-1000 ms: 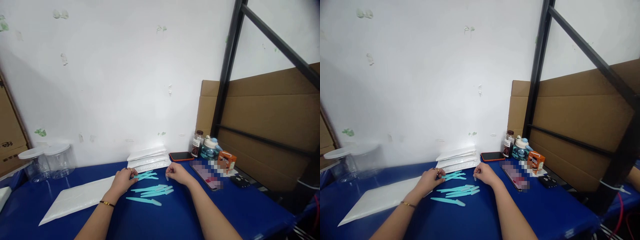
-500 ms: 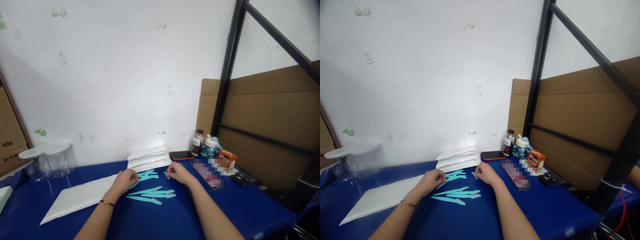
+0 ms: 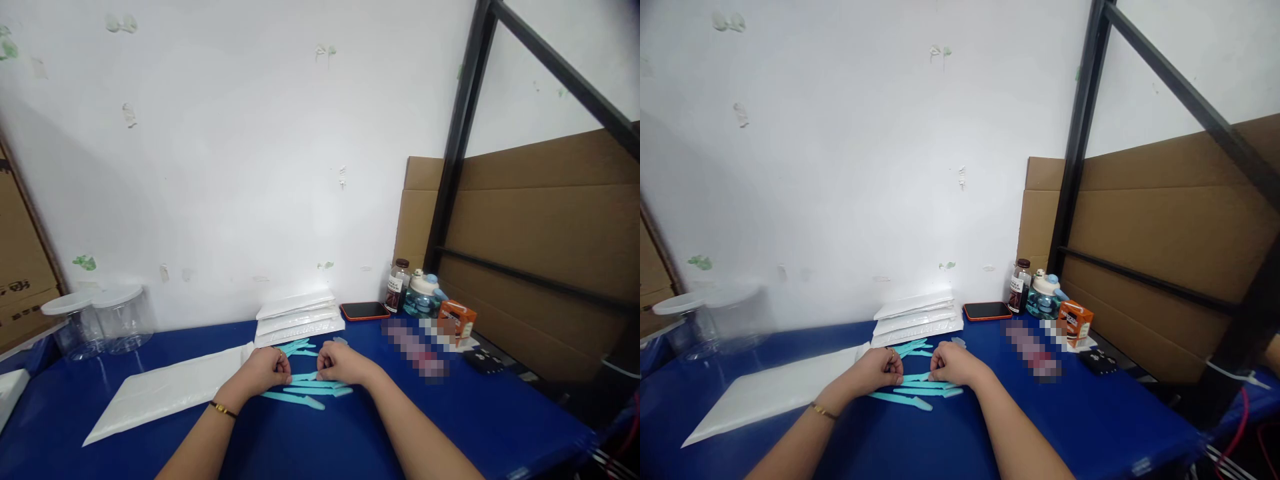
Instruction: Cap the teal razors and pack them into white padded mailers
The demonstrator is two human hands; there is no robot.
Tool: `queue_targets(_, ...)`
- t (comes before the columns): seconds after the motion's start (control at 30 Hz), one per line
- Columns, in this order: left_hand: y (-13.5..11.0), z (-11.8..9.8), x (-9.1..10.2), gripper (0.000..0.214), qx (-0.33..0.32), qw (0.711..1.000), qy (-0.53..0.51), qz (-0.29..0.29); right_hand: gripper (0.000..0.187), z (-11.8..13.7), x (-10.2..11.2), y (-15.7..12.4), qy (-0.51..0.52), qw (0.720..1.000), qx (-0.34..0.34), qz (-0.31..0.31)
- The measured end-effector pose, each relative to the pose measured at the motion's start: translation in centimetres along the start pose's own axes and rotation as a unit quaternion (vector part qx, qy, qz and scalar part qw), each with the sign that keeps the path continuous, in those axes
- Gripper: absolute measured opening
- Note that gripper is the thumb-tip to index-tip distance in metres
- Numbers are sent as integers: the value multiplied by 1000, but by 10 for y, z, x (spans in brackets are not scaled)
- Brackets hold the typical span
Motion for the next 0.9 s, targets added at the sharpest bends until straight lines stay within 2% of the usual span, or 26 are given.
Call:
queue_targets(0.13,2,0,9,19,7,1000,16,-24,13,-11,5,2,39,999,-14,-8)
queue_targets(0.27,1,12,33,15,36,995,48,-77,8,-40,31,2,41,995,-64,-68)
queue_targets(0.37,-2,27,46,14,77,989,66,-110,18,-58,56,-4,3,987,-103,-123)
queue_targets(0.43,-2,26,50,15,79,985,75,-131,25,-58,62,-8,-3,987,-108,-121)
queue_targets(0.5,-2,15,48,19,54,987,60,-139,25,-50,51,-10,17,994,-99,-50)
queue_targets(0.6,-1,-11,31,22,-3,995,16,-96,21,-39,25,-18,38,993,-88,75)
queue_targets(0.73,-3,-32,9,21,-51,998,10,-40,14,-32,14,-15,24,994,-66,79)
queue_targets(0.83,-1,-31,1,16,-49,998,25,-28,13,-27,9,-10,9,997,-34,66)
queue_targets(0.9,0,-28,2,14,-40,998,30,-29,13,-24,7,-9,-1,998,-17,64)
Point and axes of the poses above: each hand's wrist, its own y-axis towards the middle knuckle, its own x-axis out of the back of the hand, z = x × y, the point moved 10 cm from there along y, towards the middle knuckle, and after that the axes turned 8 degrees about -z, right-handed, at the moved point
